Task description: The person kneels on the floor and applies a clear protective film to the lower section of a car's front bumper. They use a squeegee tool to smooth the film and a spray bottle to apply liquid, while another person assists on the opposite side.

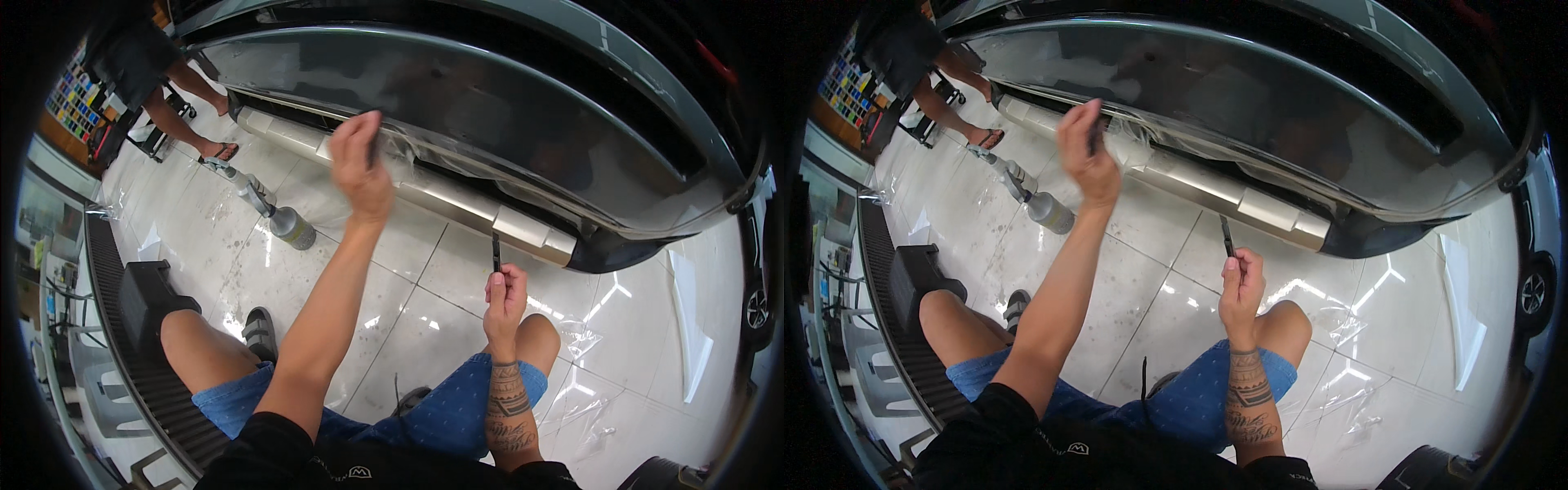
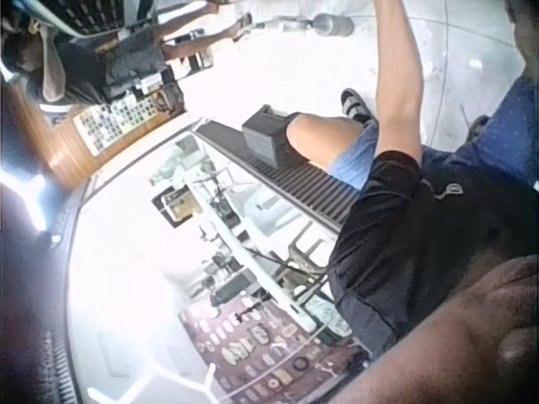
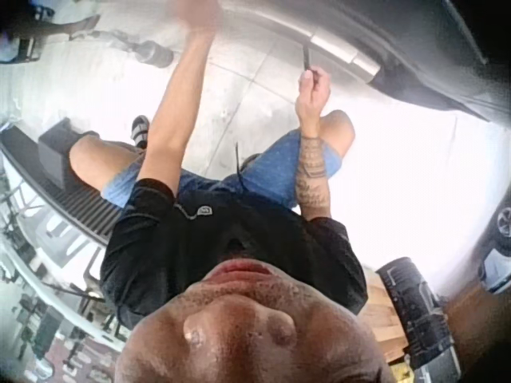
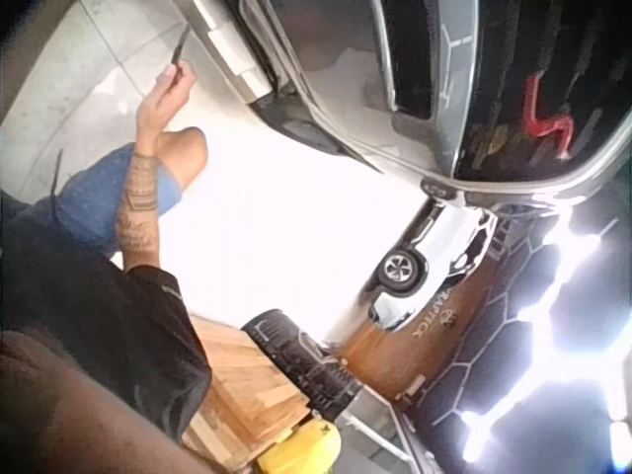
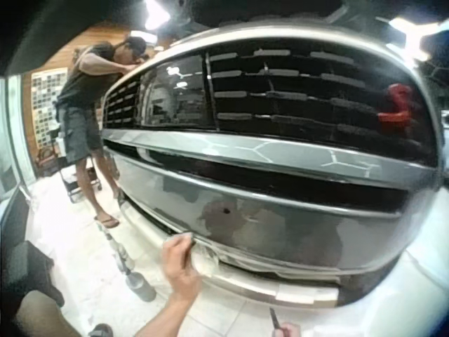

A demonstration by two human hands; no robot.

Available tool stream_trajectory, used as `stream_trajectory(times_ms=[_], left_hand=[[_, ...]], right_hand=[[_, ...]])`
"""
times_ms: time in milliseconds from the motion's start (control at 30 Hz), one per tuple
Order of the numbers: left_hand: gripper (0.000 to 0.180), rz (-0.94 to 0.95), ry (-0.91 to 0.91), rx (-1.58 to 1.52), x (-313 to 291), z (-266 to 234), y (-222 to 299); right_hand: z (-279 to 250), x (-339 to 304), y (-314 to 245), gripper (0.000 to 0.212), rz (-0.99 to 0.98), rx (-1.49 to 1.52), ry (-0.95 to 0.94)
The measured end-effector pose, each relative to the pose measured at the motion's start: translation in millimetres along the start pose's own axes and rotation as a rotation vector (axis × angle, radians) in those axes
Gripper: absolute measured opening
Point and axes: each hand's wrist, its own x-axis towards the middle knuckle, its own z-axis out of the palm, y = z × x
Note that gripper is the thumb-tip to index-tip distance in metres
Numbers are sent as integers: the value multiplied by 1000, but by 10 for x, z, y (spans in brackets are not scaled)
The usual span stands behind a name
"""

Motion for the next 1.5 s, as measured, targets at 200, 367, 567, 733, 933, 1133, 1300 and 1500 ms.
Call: stream_trajectory(times_ms=[200,367,567,733,933,1133,1300,1500], left_hand=[[44,119,-289,74,-165,-7,42],[46,114,-741,138,-349,-53,244],[27,-403,-545,-299,-662,-367,615],[19,-1558,-588,-891,-843,-461,501],[22,-1268,-1443,-408,-814,-644,350],[22,-1486,-1728,-694,-1027,-1087,296],[25,-1590,-1299,-719,-1274,-1190,443],[29,-1755,-1312,-803,-1144,-1325,367]], right_hand=[[-46,12,71,14,1,1,9],[35,37,133,14,76,46,3],[-65,49,-8,25,118,80,-33],[-150,60,-14,39,75,107,-52],[-66,-10,60,22,292,161,6],[120,-249,-15,16,176,-103,-95],[382,-330,-280,18,212,-214,-267],[532,-640,-595,14,699,446,-54]])
